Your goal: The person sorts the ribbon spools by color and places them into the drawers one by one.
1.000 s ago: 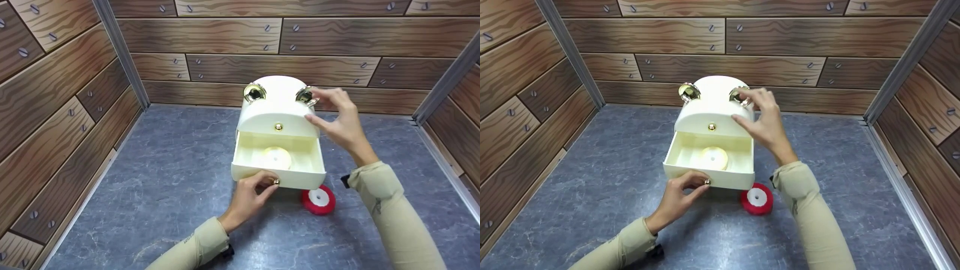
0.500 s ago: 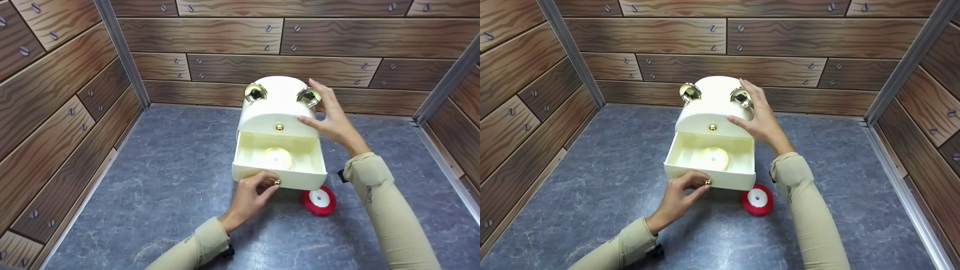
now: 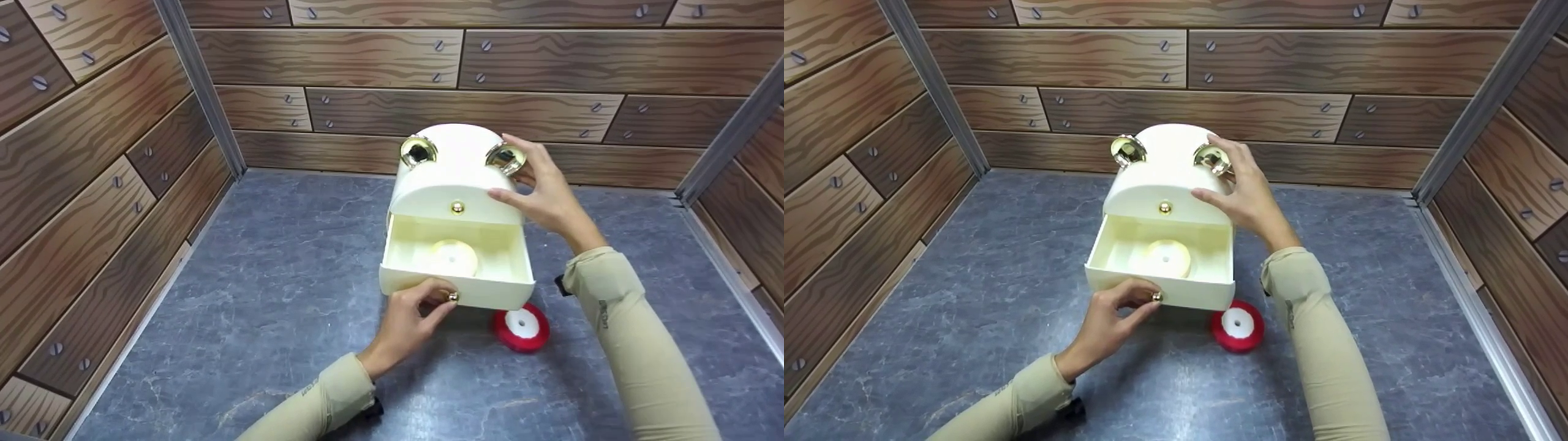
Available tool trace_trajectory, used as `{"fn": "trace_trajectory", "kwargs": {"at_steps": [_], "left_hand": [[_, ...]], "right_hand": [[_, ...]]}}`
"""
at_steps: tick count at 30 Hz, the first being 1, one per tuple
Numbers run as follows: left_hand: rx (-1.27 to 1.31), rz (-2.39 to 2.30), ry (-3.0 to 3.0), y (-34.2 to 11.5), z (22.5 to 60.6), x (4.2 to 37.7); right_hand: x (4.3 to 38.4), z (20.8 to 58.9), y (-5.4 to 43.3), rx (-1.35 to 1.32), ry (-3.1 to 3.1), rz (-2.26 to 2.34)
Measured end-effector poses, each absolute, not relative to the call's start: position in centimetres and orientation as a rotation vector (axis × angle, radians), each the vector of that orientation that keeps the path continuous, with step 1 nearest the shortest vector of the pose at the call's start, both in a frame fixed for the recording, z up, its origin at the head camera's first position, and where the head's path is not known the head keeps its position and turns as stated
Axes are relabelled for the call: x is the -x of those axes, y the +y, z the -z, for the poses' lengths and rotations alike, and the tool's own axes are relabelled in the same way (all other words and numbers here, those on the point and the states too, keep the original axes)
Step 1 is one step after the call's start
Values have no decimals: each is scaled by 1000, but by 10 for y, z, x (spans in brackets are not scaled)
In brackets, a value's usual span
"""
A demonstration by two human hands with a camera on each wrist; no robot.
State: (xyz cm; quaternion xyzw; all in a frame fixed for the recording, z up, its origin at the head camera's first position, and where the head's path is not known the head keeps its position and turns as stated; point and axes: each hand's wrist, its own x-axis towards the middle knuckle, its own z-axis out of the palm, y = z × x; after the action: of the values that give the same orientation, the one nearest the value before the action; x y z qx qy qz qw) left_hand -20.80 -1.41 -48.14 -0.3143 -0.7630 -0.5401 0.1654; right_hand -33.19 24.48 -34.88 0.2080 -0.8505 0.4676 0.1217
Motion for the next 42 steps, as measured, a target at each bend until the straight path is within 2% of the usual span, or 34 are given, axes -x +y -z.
{"fn": "trace_trajectory", "kwargs": {"at_steps": [42], "left_hand": [[869, 1519, -2171, -5, 480, 255]], "right_hand": [[333, 349, 248, -632, -2487, -1349]]}}
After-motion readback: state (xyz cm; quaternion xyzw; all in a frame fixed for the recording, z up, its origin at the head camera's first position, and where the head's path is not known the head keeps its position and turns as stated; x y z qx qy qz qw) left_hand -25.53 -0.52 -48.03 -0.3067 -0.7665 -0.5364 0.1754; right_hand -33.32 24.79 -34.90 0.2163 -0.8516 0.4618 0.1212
